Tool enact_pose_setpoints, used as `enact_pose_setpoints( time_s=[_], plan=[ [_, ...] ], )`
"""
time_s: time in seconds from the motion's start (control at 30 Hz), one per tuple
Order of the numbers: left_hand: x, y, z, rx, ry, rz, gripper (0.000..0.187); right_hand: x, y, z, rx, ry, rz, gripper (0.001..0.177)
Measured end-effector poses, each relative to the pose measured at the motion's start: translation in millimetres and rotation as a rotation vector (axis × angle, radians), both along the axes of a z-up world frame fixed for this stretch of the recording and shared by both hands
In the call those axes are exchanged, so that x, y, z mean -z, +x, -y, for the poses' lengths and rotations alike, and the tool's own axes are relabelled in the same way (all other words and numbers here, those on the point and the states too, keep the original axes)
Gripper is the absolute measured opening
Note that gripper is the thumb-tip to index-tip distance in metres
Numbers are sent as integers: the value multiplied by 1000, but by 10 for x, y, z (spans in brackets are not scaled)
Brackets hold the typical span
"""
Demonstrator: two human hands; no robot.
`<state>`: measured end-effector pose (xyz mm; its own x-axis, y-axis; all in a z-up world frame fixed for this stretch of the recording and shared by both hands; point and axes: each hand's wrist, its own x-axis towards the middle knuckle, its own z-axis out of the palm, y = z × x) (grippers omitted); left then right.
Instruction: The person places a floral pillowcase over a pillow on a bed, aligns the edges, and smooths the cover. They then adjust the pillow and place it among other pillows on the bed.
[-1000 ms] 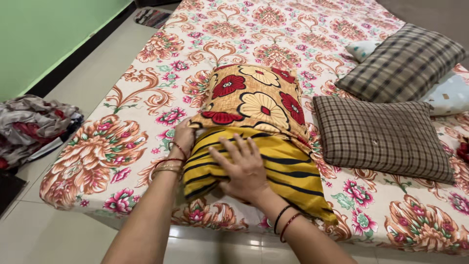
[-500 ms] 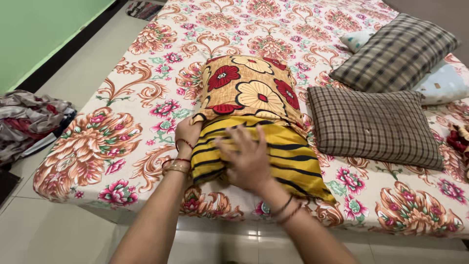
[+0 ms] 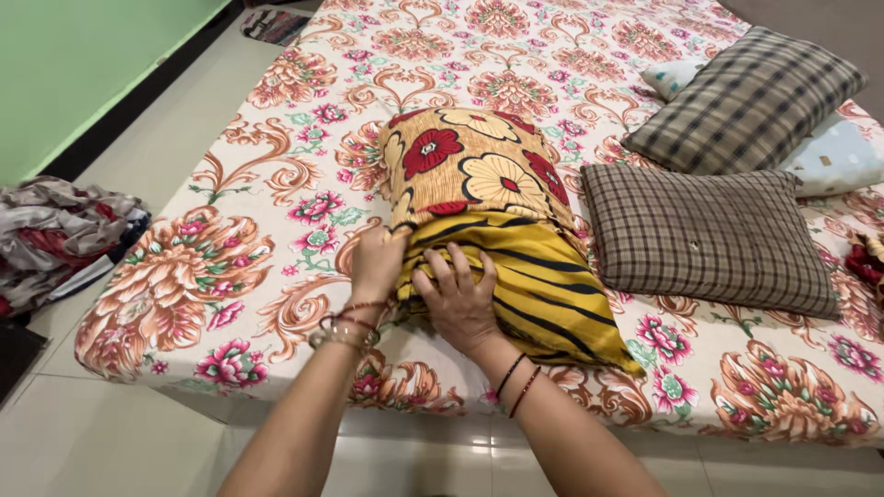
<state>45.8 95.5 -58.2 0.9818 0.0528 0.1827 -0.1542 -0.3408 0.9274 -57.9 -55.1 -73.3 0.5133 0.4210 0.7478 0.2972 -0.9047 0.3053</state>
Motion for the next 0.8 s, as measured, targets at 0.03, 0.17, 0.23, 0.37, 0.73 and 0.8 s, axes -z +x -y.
enact_pose_setpoints(
  time_s=[0.03, 0.17, 0.23, 0.37, 0.73, 0.8],
  plan=[
    [-40, -81, 16, -8, 24, 7, 38, 43, 50, 19, -18, -4, -9, 35],
    [-159, -267, 82, 23, -50, -211, 45, 241, 415, 74, 70, -16, 5, 33],
    [-137, -317, 129, -4, 15, -85, 43, 339, 655, 77, 180, -27, -11, 31],
    [131, -271, 131, 13, 98, -59, 43, 459, 981, 120, 208, -75, -168, 36],
    [587, 415, -386, 45, -197, -55, 29, 55, 85, -244, -77, -65, -185, 51],
    [470, 274, -307, -58, -176, -39, 24, -61, -192, -109, -277, 108, -252, 51]
  ],
)
